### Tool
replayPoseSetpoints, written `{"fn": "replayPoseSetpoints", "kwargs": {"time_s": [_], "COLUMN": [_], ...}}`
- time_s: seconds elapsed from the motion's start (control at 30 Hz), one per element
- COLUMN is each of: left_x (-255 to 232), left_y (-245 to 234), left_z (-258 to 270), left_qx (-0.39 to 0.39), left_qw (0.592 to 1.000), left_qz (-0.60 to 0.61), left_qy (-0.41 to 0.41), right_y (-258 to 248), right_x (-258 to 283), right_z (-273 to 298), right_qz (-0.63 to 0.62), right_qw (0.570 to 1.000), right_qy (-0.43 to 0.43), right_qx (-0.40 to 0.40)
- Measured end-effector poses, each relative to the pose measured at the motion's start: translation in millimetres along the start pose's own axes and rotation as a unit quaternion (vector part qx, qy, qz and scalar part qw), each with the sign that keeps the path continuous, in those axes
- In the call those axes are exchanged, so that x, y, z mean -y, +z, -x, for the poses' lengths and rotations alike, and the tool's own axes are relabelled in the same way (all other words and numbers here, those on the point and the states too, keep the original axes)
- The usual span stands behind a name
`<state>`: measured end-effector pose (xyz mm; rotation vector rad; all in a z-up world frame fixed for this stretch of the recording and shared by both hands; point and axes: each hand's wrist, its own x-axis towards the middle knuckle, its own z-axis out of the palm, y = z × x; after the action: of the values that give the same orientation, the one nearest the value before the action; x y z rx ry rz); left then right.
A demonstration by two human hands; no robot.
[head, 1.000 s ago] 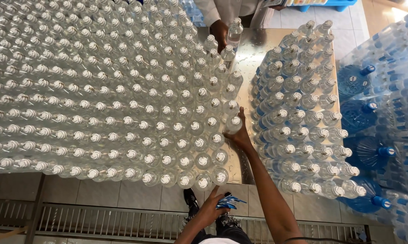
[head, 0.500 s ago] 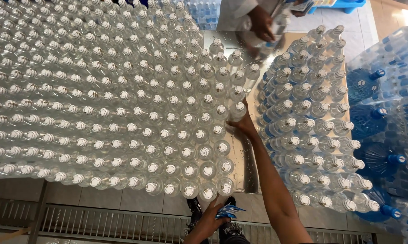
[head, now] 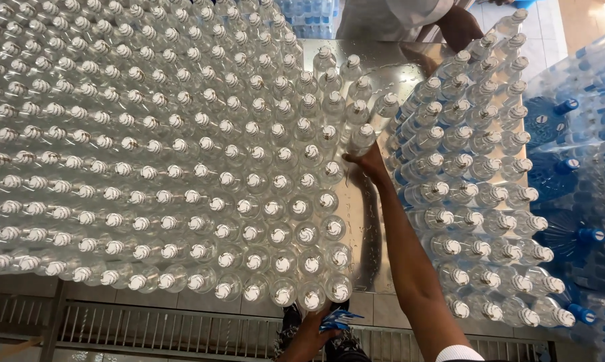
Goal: The person stands in a warehouse aisle and applies blue and white labels to clear plastic water bottles. They pick up a bottle from a large stack on a metal table, place a label on it, and then set the bottle down. The camera is extremely unstable, swinging rapidly and making the view difficult to follow.
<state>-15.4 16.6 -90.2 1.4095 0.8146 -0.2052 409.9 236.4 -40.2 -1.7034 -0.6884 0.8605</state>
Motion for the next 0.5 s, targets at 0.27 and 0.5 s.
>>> {"fn": "replayPoseSetpoints", "kwargs": {"time_s": [0.27,0.5], "left_x": [41.5,102.0], "left_y": [5.5,11.6], "left_z": [-14.0,-24.1], "left_qx": [0.007,-0.043], "left_qw": [0.998,0.998], "left_qz": [-0.017,0.045], "left_qy": [-0.065,-0.002], "right_y": [22.1,28.6], "right_x": [-18.2,2.1], "right_z": [-61.2,-93.2], "right_qz": [-0.043,-0.079], "right_qw": [0.996,0.995], "right_qy": [-0.078,-0.068], "right_qx": [-0.029,-0.009]}}
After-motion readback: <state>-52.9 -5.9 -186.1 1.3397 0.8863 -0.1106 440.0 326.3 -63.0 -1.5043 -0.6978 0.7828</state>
